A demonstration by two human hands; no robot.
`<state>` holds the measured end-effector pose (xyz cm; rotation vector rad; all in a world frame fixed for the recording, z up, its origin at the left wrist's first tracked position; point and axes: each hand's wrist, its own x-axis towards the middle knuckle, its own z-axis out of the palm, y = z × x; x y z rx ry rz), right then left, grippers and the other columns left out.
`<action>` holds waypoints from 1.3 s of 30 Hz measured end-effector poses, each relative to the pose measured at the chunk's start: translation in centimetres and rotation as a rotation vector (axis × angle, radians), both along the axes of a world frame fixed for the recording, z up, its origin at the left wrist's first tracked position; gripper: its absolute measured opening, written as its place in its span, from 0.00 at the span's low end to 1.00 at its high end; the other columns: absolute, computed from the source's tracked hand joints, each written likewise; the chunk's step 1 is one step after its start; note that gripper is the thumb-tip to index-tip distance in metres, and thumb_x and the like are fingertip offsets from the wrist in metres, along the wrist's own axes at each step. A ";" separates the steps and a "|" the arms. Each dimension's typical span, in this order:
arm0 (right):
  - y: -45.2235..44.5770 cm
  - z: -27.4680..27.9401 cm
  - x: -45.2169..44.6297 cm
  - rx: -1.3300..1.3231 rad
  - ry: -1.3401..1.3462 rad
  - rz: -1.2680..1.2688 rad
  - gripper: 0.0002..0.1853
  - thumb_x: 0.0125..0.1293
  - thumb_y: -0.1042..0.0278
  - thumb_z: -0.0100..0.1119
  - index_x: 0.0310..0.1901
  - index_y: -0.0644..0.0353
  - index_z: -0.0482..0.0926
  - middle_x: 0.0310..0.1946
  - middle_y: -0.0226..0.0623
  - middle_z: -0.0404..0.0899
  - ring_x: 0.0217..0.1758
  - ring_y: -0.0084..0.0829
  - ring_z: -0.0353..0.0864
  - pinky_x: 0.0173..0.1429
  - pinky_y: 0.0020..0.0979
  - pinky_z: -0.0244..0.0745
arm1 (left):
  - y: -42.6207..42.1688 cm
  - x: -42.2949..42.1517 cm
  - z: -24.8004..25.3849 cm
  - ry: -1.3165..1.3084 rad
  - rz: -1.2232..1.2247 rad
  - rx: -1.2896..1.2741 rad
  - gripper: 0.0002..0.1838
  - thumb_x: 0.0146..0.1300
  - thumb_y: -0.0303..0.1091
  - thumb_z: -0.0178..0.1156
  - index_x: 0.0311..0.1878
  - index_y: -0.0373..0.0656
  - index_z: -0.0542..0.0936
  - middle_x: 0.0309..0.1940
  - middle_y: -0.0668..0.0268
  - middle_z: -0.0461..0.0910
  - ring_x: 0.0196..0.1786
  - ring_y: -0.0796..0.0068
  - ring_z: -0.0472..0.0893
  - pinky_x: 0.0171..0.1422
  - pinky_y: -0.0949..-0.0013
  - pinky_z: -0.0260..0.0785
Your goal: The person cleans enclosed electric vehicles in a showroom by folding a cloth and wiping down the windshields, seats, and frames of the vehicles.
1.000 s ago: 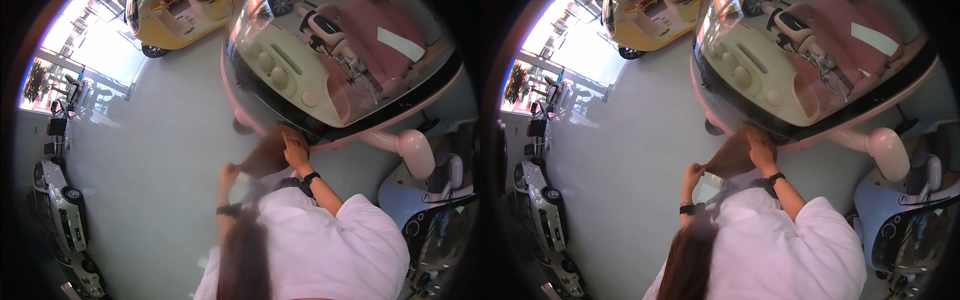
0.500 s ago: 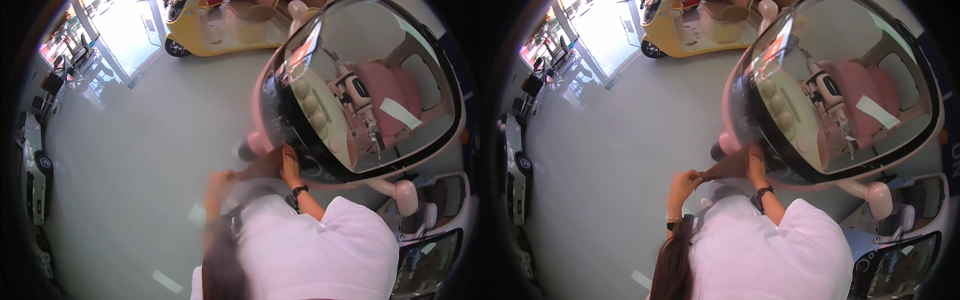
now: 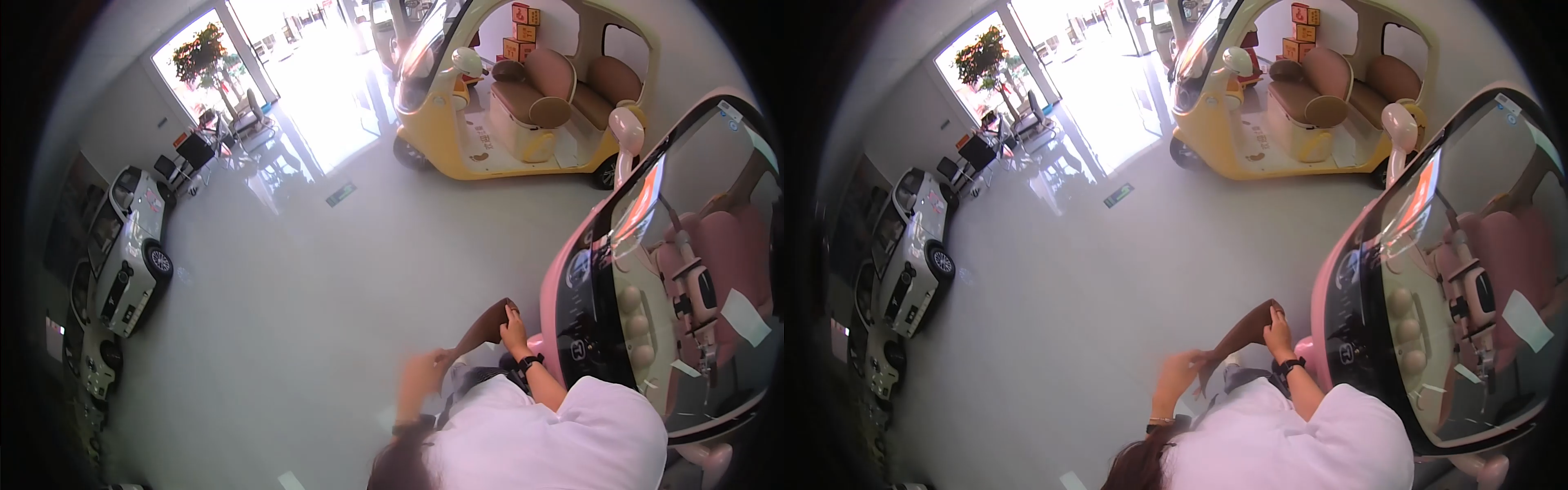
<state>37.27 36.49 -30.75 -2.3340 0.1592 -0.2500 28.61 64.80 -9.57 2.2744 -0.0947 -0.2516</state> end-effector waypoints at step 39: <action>6.2 15.7 73.2 0.674 -0.148 -0.535 0.21 0.70 0.52 0.62 0.34 0.65 0.89 0.29 0.36 0.88 0.36 0.24 0.85 0.45 0.28 0.76 | 15.8 91.6 4.0 -0.240 0.060 -0.429 0.11 0.74 0.30 0.52 0.48 0.30 0.77 0.40 0.60 0.82 0.41 0.72 0.82 0.46 0.68 0.79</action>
